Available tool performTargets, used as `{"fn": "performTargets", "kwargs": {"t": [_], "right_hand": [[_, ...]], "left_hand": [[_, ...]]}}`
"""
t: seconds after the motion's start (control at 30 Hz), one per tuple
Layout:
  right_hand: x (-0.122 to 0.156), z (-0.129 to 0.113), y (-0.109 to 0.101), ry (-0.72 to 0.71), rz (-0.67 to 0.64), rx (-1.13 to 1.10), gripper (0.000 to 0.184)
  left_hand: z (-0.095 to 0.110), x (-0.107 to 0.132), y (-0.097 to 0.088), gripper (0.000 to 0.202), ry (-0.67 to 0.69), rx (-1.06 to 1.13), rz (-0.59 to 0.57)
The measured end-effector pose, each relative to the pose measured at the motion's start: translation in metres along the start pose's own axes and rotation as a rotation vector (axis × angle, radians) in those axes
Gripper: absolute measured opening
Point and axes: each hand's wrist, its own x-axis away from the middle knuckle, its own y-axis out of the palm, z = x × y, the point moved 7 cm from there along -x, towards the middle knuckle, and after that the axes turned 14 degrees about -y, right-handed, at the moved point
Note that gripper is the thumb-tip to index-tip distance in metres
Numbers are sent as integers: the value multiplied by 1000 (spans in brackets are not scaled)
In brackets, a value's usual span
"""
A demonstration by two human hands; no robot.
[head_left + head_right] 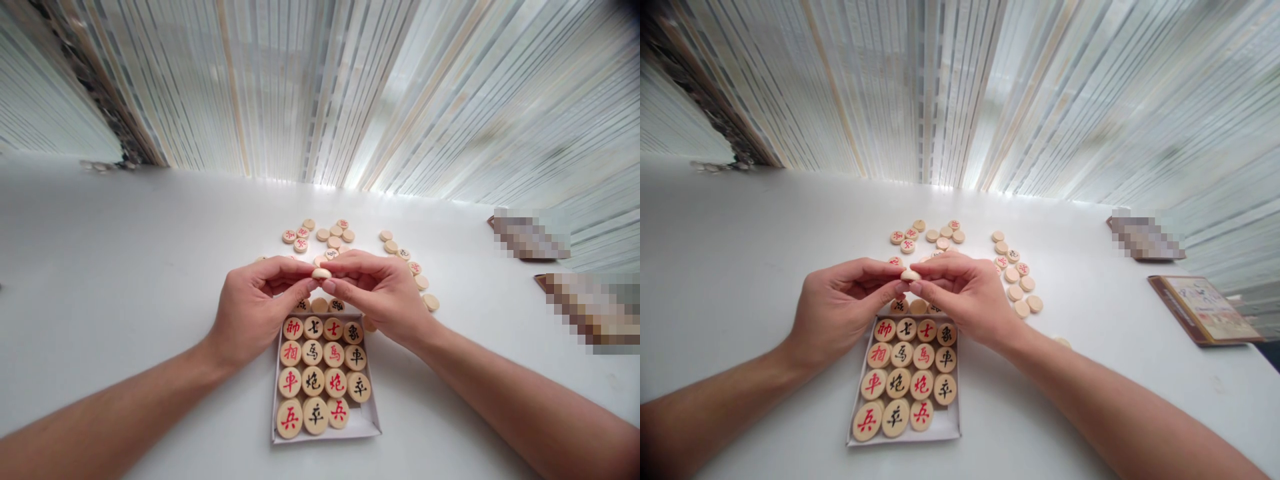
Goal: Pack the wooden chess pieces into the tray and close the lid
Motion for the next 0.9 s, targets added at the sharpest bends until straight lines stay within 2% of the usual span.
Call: {"fn": "performTargets", "kwargs": {"t": [0.13,0.33,0.57,0.73,0.9], "right_hand": [[0,0,0,-3,16,-10,24],[3,4,-2,114,48,-66,34],[2,7,-3,154,0,-10,28],[3,5,3,160,-28,-59,41],[2,-3,5,116,-70,72,28]], "left_hand": [[1,1,-1,15,12,-33,21],[0,2,0,24,-17,3,4],[0,1,1,24,-35,53,1],[2,-2,3,22,-70,115,-50],[4,-3,3,13,-51,44,-47]]}}
